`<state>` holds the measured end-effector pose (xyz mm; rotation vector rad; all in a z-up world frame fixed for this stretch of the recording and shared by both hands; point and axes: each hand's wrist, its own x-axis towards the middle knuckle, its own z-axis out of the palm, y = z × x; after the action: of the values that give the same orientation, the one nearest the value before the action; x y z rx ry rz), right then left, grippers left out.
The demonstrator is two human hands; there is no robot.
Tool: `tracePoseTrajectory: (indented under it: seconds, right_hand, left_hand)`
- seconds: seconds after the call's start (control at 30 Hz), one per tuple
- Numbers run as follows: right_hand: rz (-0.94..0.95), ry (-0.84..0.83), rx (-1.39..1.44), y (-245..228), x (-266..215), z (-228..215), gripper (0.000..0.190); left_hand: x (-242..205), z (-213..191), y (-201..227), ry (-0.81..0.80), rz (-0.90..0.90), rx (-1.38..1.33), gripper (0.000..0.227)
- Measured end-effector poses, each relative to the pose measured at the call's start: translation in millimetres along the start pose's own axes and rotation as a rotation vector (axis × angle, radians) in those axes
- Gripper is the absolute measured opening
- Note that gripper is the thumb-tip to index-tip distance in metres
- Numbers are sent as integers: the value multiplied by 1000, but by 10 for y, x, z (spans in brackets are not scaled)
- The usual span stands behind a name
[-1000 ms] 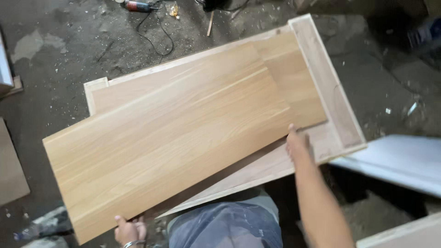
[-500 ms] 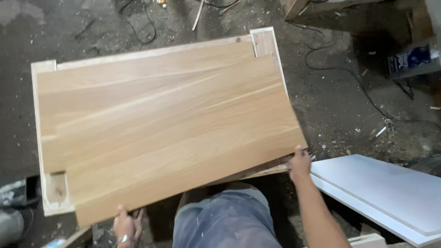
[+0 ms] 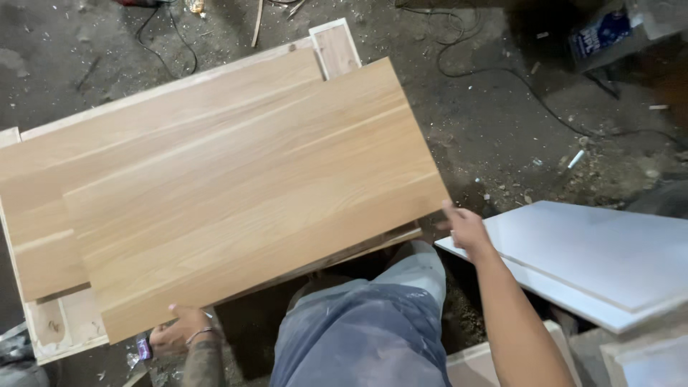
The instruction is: The person trims excess material from the edges of wooden boards using a utility knife, flips the boards to work on different sides, and aligns the boards with a wooden cabinet structure.
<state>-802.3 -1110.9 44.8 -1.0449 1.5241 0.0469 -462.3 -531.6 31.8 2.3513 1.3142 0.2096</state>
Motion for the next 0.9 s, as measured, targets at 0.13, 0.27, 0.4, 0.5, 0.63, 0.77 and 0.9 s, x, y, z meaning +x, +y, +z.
tracePoseTrajectory:
  seconds: [0.13, 0.27, 0.4, 0.5, 0.63, 0.77, 0.9]
  right_hand:
    - [-77, 181, -215, -218, 482, -603, 19]
    - [-32, 143, 22, 465, 2603, -851, 30]
    - [-33, -83, 285, -590, 2215, -272, 18]
    - [29, -291, 290, -1009, 2298, 43, 31]
    - [41, -418, 283, -1191, 2487, 442, 23]
    - [46, -436, 297, -1106, 2551, 698, 20]
    - [135, -519, 527, -1457, 2419, 662, 20]
  left_hand:
    - [-1663, -48, 796, -34, 459, 34, 48]
    - [-2397, 1282, 521, 83, 1279, 388, 53]
    - [-4096, 1508, 1675, -364, 927, 359, 79]
    - [-4592, 1741, 2084, -377, 867, 440, 84]
    - [-4639, 2049, 2479, -373, 881, 549, 97]
    - [-4550, 2001, 2664, -377, 974, 635, 110]
    - [-4617, 2011, 2645, -334, 1001, 656, 106]
